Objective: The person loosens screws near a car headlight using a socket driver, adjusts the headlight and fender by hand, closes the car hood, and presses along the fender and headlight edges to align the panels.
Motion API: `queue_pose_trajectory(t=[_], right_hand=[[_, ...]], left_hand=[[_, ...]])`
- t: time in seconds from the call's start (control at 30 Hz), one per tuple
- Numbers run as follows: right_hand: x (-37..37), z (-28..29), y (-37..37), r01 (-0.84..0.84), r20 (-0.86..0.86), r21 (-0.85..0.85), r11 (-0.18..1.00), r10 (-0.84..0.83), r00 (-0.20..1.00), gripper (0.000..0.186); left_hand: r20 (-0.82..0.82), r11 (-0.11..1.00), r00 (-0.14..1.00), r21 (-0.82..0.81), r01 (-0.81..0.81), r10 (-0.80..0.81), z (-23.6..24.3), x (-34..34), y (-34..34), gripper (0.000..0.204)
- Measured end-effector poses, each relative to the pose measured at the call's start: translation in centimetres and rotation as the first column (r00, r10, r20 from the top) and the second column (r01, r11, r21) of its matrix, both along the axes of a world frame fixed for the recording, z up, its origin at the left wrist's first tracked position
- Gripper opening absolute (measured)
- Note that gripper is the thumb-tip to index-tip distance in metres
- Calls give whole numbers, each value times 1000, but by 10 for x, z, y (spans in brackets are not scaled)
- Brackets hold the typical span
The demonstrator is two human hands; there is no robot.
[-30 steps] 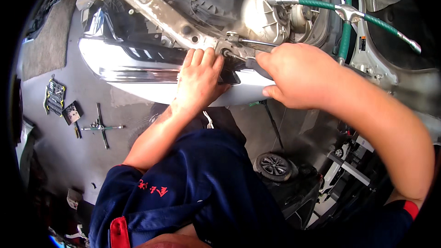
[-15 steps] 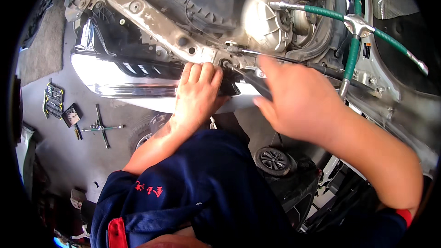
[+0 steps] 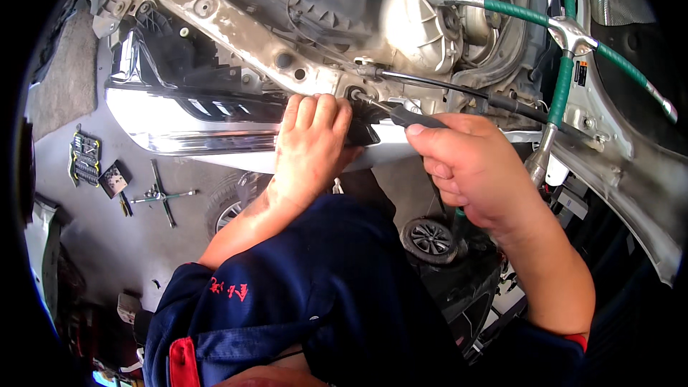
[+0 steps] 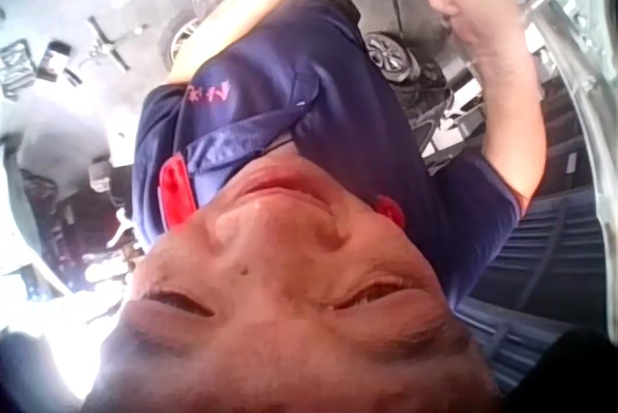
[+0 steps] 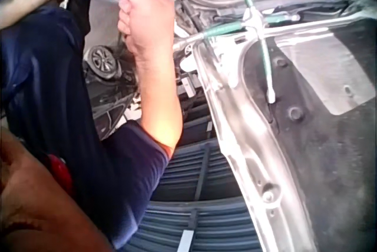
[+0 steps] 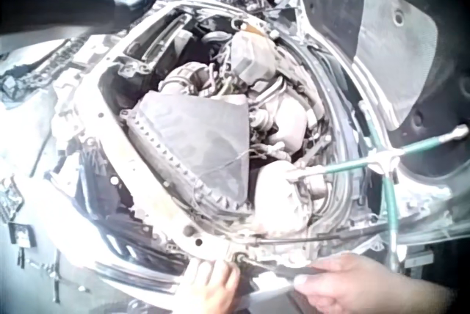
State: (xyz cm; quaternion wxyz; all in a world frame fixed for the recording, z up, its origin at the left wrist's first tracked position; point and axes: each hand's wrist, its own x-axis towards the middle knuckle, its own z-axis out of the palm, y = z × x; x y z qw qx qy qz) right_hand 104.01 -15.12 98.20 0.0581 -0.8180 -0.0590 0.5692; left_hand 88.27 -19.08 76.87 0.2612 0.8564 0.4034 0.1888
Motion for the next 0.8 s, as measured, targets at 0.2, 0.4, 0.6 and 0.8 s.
queue_pose_trajectory(t=[0.2, 0.4, 0.6, 0.8], right_hand=[[-17, 10, 23, -956, 257, -268, -120, 947, -191, 49], [-6, -4, 14, -779, 238, 165, 605, 742, 626, 31], [-11, 6, 15, -199, 82, -26, 980, 200, 976, 30], [-3, -2, 6, -281, 152, 75, 957, 267, 952, 42]], left_hand=[[5, 1000, 1000, 12, 13, -13, 2, 0, 6, 77], [-4, 1000, 1000, 20, 18, -18, 2, -1, 4, 77], [29, 1000, 1000, 13, 7, -7, -1, 0, 2, 78], [-100, 998, 993, 14, 62, -60, 1, -1, 2, 69]])
